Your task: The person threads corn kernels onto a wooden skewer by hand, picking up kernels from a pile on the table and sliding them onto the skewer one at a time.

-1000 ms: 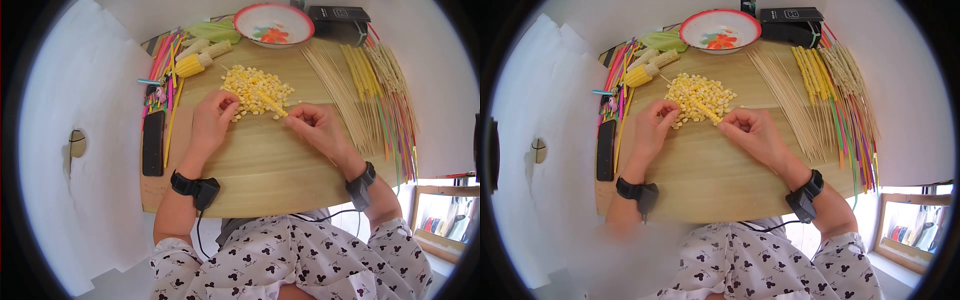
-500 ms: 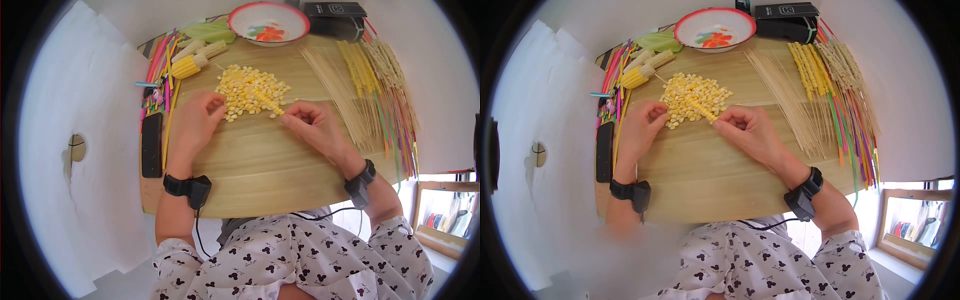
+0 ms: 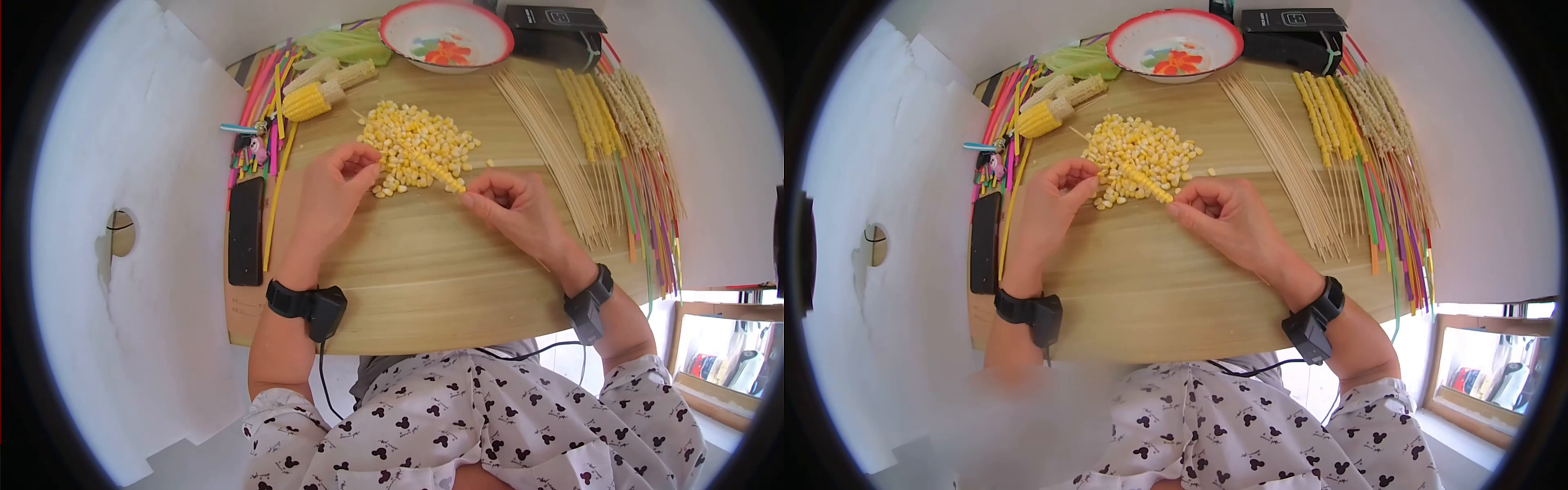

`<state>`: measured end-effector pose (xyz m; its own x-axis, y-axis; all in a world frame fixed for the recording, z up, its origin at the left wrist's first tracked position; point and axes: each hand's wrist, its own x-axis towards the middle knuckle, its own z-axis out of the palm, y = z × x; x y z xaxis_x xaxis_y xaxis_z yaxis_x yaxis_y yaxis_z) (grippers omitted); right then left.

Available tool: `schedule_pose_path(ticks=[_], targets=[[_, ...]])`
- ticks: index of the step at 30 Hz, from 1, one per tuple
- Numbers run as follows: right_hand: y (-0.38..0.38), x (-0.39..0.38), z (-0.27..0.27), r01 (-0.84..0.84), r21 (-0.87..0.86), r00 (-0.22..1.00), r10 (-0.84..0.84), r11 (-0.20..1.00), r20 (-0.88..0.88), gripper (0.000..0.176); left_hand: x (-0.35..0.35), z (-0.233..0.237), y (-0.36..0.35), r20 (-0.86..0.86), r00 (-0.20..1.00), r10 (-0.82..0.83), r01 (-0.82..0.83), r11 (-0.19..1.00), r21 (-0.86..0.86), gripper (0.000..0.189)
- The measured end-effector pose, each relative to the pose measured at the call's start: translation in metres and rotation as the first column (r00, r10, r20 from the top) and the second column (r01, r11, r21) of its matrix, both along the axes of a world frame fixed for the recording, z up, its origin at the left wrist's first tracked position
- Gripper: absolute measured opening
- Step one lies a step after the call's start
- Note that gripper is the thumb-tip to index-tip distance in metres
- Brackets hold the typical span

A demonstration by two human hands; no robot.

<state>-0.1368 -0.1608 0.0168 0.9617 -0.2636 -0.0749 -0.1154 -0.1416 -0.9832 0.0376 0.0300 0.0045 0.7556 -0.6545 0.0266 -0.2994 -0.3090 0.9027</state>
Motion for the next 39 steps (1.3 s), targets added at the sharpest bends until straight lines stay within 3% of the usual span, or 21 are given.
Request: schedule_pose_path(ticks=[4,5,7,11,13,22,28,39], targets=[[0.002,0.0,0.003,-0.008,0.019,1.0,0.008,1.0,0.006,0.012,0.011,-0.001,0.002,-0.322,0.947,0.0,-0.092,0.958,-0.272,0.017],[0.002,0.0,0.003,-0.011,0.016,1.0,0.011,1.0,0.016,0.012,0.014,-0.001,0.003,-0.312,0.95,0.002,-0.092,0.957,-0.275,0.017],[0.001,-0.001,0.002,-0.02,0.042,1.0,0.019,0.999,0.02,0.012,0.017,-0.003,0.005,-0.475,0.88,-0.022,-0.168,0.921,-0.353,0.018],[0.002,-0.002,0.006,-0.015,0.025,1.0,0.015,1.0,0.014,0.012,0.024,-0.006,0.007,-0.503,0.862,-0.061,-0.171,0.9,-0.402,0.019],[0.002,-0.002,0.008,-0.028,0.019,1.0,0.028,0.999,0.012,0.012,0.024,-0.005,0.008,-0.597,0.799,-0.075,-0.283,0.829,-0.483,0.021],[0.004,-0.003,0.001,-0.099,0.067,0.994,0.096,0.993,0.043,0.012,0.038,-0.015,0.014,-0.654,0.746,-0.123,-0.422,0.672,-0.608,0.024],[0.005,-0.002,0.002,-0.081,0.043,0.997,0.081,0.996,-0.001,0.013,0.033,-0.012,0.013,-0.715,0.66,-0.232,-0.433,0.66,-0.614,0.02],[0.004,-0.002,0.002,-0.098,0.061,0.995,0.098,0.993,0.011,0.012,0.03,-0.011,0.012,-0.739,0.627,-0.248,-0.479,0.625,-0.617,0.02]])
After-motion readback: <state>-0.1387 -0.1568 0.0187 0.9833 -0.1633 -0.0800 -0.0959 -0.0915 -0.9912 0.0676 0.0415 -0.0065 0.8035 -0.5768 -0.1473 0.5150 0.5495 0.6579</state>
